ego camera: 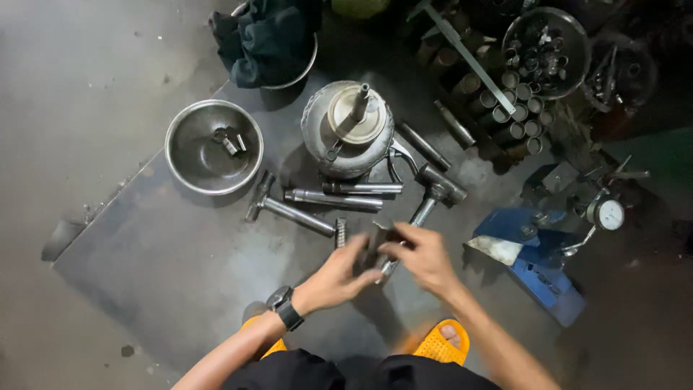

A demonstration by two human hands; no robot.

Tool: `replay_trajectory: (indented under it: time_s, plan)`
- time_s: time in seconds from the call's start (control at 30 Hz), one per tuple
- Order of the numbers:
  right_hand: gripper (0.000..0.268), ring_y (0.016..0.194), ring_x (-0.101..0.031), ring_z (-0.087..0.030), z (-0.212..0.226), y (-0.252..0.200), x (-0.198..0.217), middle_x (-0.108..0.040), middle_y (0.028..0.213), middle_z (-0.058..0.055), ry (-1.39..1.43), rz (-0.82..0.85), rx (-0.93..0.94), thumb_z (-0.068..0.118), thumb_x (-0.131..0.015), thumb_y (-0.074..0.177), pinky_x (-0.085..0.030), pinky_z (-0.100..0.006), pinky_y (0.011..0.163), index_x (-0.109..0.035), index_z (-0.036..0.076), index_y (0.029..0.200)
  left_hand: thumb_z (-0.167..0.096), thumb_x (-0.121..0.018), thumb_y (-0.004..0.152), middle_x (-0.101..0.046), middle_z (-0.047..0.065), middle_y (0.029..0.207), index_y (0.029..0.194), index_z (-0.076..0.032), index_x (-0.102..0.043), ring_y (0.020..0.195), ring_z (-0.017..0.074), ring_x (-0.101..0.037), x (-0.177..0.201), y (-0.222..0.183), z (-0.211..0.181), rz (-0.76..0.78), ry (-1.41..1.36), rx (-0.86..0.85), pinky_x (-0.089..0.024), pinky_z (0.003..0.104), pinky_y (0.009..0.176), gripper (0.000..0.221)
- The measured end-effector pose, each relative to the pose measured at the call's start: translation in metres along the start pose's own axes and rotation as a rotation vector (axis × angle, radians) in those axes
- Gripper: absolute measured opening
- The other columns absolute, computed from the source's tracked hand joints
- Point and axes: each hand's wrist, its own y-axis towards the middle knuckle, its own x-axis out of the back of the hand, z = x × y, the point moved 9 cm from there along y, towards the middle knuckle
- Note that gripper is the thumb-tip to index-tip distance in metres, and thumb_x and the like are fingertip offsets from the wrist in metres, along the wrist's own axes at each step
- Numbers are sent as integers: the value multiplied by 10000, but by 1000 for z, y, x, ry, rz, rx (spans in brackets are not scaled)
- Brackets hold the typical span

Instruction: Assembling and measuring a motorcycle crankshaft using a hydraulic press and hand tools.

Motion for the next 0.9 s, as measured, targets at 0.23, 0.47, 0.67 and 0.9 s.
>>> replay_trajectory:
  time_s: [0.23,0.47,0.67,0.9]
  plan:
    - [352,807,-714,-331,-125,-7,85,-753,944,-211,28,-607,-270,322,-652,1013,-558,-421,742,-738,-10,1090,-176,-598,1043,-594,5,957,1320,-55,-523,813,99,-548,53,74,-76,131,-699,237,-492,278,695,311]
    - [519,915,-707,-482,-196,6,36,-728,904,-291,-495,-467,-563,405,-810,781,-555,-539,819,-693,-53,995,-86,-814,919,-725,70,914,1146,-28,-680,697,130,-596,142,188,-113,-292,6,-308,-501,292,639,270]
    - [396,936,-690,-502,-172,19,32,-707,933,-321,-534,-383,-693,337,-800,780,-546,-545,852,-749,-45,873,-107,-853,892,-709,141,834,997,0,-670,678,205,-654,120,211,-62,-332,112,-325,-520,310,654,237]
    - [287,731,-726,-357,-292,-5,52,-736,798,-234,-142,-716,-689,186,-813,717,-546,-494,687,-725,-51,852,-96,-839,866,-758,131,903,1059,21,-695,772,167,-731,117,205,-43,-397,50,-255,-560,292,704,268]
